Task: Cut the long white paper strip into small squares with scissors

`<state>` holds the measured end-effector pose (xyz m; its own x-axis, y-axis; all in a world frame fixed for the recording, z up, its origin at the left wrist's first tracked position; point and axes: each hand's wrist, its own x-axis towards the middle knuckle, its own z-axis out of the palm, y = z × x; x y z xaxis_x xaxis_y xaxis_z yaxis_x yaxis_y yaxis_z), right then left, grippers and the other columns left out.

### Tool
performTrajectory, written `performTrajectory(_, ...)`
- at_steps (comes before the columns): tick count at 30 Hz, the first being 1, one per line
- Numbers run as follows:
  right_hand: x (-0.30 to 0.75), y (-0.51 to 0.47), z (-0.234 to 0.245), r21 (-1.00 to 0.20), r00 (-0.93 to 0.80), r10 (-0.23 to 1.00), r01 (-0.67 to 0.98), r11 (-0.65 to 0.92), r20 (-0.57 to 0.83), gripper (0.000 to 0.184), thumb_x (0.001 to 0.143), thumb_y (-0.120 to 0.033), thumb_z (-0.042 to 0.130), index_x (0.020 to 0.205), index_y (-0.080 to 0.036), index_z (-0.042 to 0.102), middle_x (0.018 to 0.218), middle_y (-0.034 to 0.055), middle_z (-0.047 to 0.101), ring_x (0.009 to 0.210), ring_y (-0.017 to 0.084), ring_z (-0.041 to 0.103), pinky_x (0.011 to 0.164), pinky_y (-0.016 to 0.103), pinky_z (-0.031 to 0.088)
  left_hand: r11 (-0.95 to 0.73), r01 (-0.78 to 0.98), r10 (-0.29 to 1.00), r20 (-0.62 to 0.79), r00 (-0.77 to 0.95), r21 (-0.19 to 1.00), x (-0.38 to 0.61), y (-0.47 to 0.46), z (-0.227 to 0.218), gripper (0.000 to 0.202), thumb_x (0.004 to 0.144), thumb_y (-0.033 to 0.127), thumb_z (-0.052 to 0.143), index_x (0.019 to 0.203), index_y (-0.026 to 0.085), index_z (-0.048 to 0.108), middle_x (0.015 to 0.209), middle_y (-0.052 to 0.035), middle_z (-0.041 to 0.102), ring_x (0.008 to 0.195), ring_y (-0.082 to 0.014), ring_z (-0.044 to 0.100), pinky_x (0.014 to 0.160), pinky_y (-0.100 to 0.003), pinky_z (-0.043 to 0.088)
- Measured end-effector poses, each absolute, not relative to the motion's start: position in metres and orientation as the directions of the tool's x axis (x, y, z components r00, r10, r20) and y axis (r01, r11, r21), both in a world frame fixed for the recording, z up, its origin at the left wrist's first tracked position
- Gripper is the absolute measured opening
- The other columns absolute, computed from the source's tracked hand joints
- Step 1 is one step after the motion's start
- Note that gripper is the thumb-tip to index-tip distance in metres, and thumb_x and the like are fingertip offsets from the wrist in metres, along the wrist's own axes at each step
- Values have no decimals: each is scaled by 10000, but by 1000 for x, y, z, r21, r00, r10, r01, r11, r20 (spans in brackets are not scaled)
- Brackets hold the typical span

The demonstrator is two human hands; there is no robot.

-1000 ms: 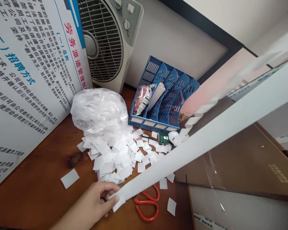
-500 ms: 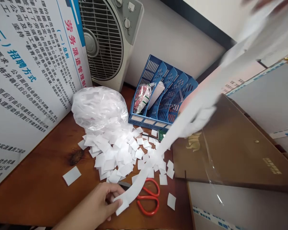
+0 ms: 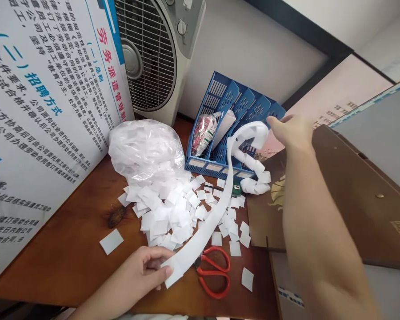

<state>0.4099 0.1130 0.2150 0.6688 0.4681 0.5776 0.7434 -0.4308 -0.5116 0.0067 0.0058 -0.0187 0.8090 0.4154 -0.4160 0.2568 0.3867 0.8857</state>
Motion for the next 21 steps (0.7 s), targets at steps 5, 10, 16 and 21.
performTrajectory(5,352,27,193,-457,656,416,746,-484,630,372,889,-532,590,927,-179,699,917,93,704,806,166,608,818,345,454,418,265,441,-449,777,869,11,14,-13,423,890,488,674,1165,177,751,1037,-78,742,877,-223,662,786,-281,544)
performTrajectory(10,292,-61,115,-534,552,709,475,-700,-439,671,871,-776,450,735,-151,651,665,57,638,572,126,581,484,211,371,412,307,518,-498,695,858,12,19,-2,417,808,499,729,1107,213,786,1033,-80,760,958,-280,689,864,-321,561)
performTrajectory(16,228,-72,28,-776,162,768,14,-630,-620,654,861,-738,525,1076,-129,628,725,45,659,498,81,547,386,142,348,377,297,504,-463,729,878,20,19,6,382,832,492,716,1085,216,788,1061,-75,751,962,-271,677,875,-313,550)
performTrajectory(21,208,-51,15,-869,155,878,-297,-396,-453,540,787,-572,745,1040,-99,682,856,84,707,571,69,570,491,160,440,343,285,477,-428,768,895,21,17,2,383,919,500,639,1143,206,738,1018,-62,720,935,-239,643,838,-290,521)
